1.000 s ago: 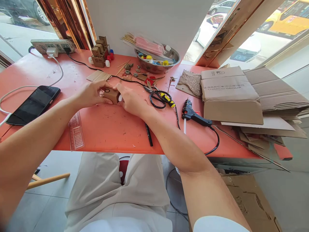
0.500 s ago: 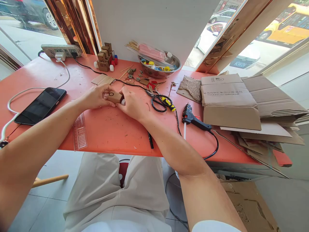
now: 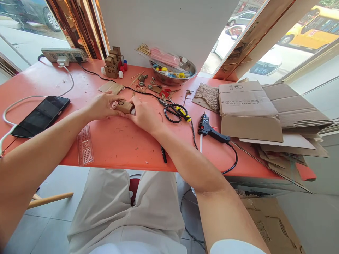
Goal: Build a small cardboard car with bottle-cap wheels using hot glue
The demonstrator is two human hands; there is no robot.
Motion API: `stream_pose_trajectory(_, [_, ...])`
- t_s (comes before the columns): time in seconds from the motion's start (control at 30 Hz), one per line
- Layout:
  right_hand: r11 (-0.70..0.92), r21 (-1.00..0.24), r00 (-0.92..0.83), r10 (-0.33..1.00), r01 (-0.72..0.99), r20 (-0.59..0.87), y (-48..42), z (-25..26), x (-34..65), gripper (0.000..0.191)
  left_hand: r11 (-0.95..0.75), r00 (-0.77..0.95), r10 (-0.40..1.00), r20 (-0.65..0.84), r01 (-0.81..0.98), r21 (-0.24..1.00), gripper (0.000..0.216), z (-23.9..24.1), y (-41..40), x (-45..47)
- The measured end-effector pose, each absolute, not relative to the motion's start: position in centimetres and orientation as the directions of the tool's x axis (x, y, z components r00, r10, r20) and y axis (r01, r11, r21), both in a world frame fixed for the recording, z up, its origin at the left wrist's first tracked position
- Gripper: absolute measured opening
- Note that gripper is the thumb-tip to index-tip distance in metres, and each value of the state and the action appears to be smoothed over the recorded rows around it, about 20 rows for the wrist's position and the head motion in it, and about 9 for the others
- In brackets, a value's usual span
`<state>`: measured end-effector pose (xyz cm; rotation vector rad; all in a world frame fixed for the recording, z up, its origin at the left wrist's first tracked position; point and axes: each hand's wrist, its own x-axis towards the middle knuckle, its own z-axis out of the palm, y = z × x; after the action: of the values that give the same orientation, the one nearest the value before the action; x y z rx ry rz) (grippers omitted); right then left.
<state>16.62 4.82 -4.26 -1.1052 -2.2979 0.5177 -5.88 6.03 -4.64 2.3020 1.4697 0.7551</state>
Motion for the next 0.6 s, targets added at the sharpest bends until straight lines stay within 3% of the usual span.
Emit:
stream_pose_trajectory(0.13, [0.612,-0.54,-0.537,0.784,0.578,0.313,5.2,-4.5,16.4,0.034,-0.419,0.311,0.907,0.283,0.735,0.534,0.047,-4.9,5.9,-5.8])
stream_pose_trajectory(0.23, [0.598,-0.623,-0.541,0.781,0.504,0.312,6.1,-4.7,16.6,0.035,-0.396,0.267,0.917,0.295,0.685,0.611,0.051,-4.7,5.8,-5.7])
stream_pose_trajectory(0.4, [0.477,-0.849,-0.545,0.785,0.228,0.295,7.6,-4.4,17.5,0.055,-0.367,0.116,0.92,0.373,0.589,0.72,0.068,-4.1,5.2,-4.8])
stream_pose_trajectory(0.6, [0.35,-0.931,-0.555,0.798,0.108,0.236,7.7,-3.6,18.3,0.071,-0.378,0.054,0.911,0.409,0.506,0.776,0.078,-4.0,4.6,-3.5])
